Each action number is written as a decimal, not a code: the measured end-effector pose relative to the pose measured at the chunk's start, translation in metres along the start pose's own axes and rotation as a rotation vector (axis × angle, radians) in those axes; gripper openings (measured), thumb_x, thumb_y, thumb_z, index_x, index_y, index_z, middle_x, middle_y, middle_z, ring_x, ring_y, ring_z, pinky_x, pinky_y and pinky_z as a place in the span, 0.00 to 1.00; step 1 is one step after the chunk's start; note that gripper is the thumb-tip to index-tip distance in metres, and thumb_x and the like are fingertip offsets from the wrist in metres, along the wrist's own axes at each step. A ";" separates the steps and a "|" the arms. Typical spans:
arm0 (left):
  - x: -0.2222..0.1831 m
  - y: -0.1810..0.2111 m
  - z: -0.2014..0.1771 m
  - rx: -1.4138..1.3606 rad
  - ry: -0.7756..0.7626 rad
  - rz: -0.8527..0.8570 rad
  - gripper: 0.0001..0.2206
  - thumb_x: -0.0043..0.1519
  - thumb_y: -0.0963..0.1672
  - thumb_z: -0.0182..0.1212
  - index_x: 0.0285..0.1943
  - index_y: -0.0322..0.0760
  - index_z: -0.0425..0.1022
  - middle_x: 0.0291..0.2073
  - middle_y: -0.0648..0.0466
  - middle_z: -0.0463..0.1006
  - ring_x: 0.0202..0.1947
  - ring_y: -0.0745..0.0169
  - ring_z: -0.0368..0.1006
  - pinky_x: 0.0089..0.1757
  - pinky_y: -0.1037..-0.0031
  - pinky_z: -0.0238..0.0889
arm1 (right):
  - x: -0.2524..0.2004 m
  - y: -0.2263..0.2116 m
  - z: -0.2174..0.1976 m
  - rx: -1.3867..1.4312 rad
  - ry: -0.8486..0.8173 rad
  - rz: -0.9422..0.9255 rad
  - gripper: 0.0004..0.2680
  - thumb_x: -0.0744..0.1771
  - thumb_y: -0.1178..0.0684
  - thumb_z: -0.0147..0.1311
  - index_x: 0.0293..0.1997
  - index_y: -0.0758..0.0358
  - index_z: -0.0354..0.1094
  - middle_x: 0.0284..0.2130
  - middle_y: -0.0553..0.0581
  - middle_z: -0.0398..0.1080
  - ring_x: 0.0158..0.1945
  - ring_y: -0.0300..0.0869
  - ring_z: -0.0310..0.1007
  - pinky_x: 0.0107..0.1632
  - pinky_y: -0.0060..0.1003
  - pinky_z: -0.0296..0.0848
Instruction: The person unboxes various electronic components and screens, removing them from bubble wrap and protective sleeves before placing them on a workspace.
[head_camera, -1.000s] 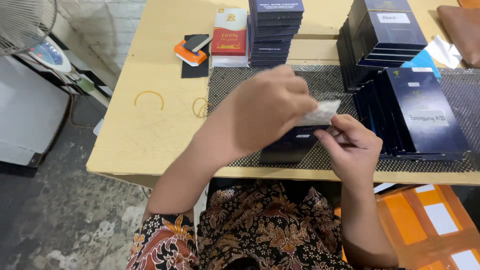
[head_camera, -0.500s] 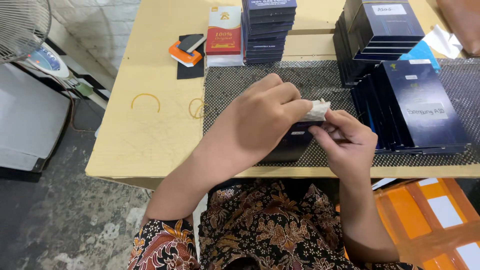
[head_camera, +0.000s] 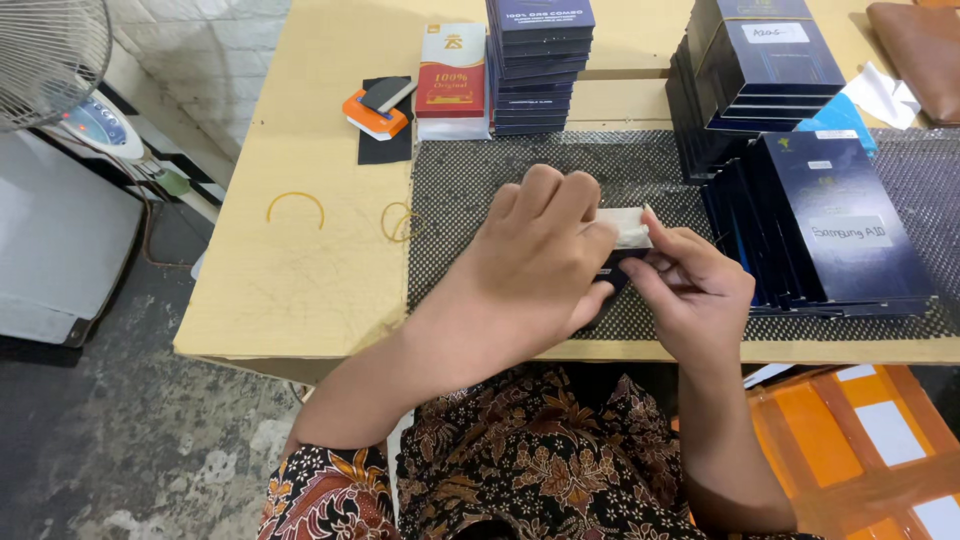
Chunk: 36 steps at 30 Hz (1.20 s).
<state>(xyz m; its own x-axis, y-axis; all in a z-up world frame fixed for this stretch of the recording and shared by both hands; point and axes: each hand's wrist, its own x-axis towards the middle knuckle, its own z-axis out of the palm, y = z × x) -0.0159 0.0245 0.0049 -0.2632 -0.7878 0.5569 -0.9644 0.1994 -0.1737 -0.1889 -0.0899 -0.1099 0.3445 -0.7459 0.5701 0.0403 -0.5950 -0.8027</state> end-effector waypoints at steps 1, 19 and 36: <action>-0.001 0.000 0.001 0.000 -0.001 -0.001 0.20 0.51 0.55 0.75 0.38 0.41 0.77 0.43 0.52 0.66 0.45 0.51 0.62 0.40 0.66 0.61 | 0.000 0.000 0.000 0.001 -0.001 0.001 0.15 0.66 0.69 0.62 0.60 0.67 0.72 0.36 0.51 0.69 0.34 0.30 0.56 0.37 0.24 0.58; -0.049 -0.012 0.027 -0.690 0.164 -0.308 0.26 0.65 0.44 0.68 0.71 0.50 0.60 0.57 0.48 0.66 0.60 0.52 0.64 0.60 0.65 0.65 | -0.006 0.013 0.010 0.188 0.067 0.061 0.23 0.66 0.68 0.59 0.69 0.62 0.56 0.41 0.59 0.73 0.38 0.34 0.71 0.43 0.23 0.71; -0.053 0.001 0.088 -0.965 0.828 -0.373 0.06 0.57 0.45 0.71 0.37 0.40 0.82 0.31 0.54 0.78 0.27 0.63 0.75 0.33 0.70 0.75 | 0.010 0.017 0.026 0.596 0.134 -0.159 0.11 0.69 0.47 0.53 0.42 0.59 0.53 0.38 0.67 0.68 0.42 0.47 0.75 0.47 0.37 0.75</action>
<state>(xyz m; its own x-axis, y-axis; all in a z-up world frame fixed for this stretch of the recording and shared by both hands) -0.0006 0.0147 -0.0964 0.4142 -0.3681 0.8324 -0.5225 0.6528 0.5486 -0.1605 -0.1002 -0.1226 0.1722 -0.7161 0.6764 0.6104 -0.4614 -0.6438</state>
